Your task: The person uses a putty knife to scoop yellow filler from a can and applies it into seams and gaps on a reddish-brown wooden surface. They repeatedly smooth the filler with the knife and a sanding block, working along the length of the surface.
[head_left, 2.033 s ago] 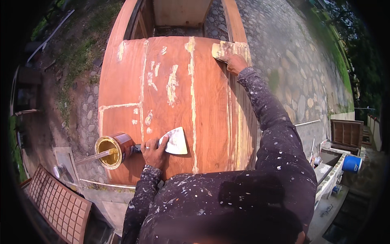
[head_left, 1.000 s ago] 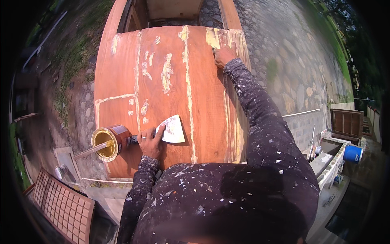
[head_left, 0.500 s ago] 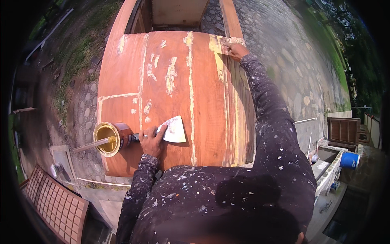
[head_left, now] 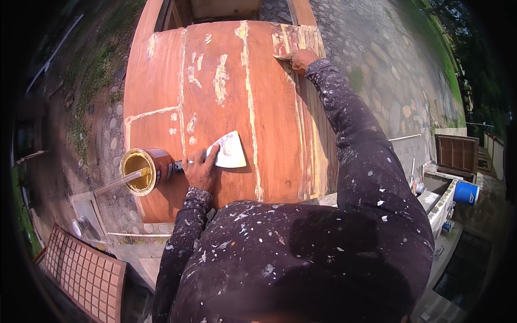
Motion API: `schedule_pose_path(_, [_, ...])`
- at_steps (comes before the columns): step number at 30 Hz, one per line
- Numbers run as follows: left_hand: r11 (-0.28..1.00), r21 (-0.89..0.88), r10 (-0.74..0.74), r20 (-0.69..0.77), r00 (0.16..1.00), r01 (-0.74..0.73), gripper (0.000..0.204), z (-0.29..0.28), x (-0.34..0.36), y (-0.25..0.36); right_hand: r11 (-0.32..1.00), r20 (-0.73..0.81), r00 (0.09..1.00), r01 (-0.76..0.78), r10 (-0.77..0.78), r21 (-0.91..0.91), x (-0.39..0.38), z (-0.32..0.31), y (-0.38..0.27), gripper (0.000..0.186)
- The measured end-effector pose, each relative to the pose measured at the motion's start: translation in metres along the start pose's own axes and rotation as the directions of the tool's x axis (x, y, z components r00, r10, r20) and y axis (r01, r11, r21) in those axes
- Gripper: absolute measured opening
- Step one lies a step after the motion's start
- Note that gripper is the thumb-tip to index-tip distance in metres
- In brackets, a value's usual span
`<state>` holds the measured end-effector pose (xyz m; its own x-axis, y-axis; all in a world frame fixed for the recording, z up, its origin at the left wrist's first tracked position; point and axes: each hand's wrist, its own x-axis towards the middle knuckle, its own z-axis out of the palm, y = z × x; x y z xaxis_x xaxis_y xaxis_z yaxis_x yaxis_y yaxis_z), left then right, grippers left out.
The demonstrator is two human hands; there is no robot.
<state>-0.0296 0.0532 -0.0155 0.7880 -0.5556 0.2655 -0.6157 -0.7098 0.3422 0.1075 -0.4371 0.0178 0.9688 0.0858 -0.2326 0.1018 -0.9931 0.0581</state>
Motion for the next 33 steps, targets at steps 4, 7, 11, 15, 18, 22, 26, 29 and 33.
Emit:
schedule_pose_path(4, [0.999, 0.019, 0.033, -0.003, 0.999, -0.033, 0.055, 0.003, -0.003, -0.002, 0.980, 0.082, 0.977, -0.199, 0.199, -0.012, -0.085, 0.005, -0.072, 0.026])
schedule_pose_path(7, [0.999, 0.000, 0.040, -0.039, 0.998, -0.040, 0.053, 0.006, -0.004, -0.004, 0.953, 0.113, 0.948, -0.302, 0.297, 0.023, -0.142, 0.009, -0.135, 0.015])
schedule_pose_path(11, [0.995, -0.010, 0.096, -0.047, 0.994, -0.096, 0.055, 0.008, -0.002, -0.010, 0.967, 0.086, 0.977, -0.178, 0.196, -0.182, -0.220, 0.006, -0.213, 0.029])
schedule_pose_path(15, [0.993, 0.002, 0.119, -0.060, 0.991, -0.119, 0.058, 0.010, 0.000, -0.014, 0.961, 0.117, 0.967, -0.243, 0.228, 0.134, -0.246, -0.018, -0.188, 0.045])
schedule_pose_path(18, [0.995, 0.007, 0.105, -0.049, 0.993, -0.104, 0.058, 0.009, 0.000, -0.012, 0.931, 0.018, 0.965, -0.258, 0.262, 0.259, -0.193, -0.037, -0.108, 0.052])
schedule_pose_path(22, [0.996, 0.002, 0.089, -0.008, 0.996, -0.089, 0.059, 0.002, 0.004, -0.008, 0.970, -0.169, 0.973, -0.120, 0.157, 0.211, -0.068, -0.042, -0.021, 0.050])
schedule_pose_path(26, [0.998, -0.024, 0.055, 0.018, 0.998, -0.054, 0.059, -0.005, 0.007, -0.005, 0.988, -0.051, 0.987, -0.150, 0.151, 0.026, 0.051, -0.036, 0.018, 0.040])
schedule_pose_path(29, [0.999, -0.034, 0.043, 0.038, 0.998, -0.041, 0.058, -0.006, 0.007, -0.005, 0.938, 0.093, 0.963, -0.268, 0.253, 0.221, 0.074, -0.018, 0.013, 0.024])
schedule_pose_path(33, [0.998, -0.005, 0.064, 0.022, 0.998, -0.064, 0.059, 0.001, 0.003, -0.009, 0.990, 0.124, 0.984, -0.135, 0.129, 0.041, 0.017, 0.000, -0.013, 0.021])
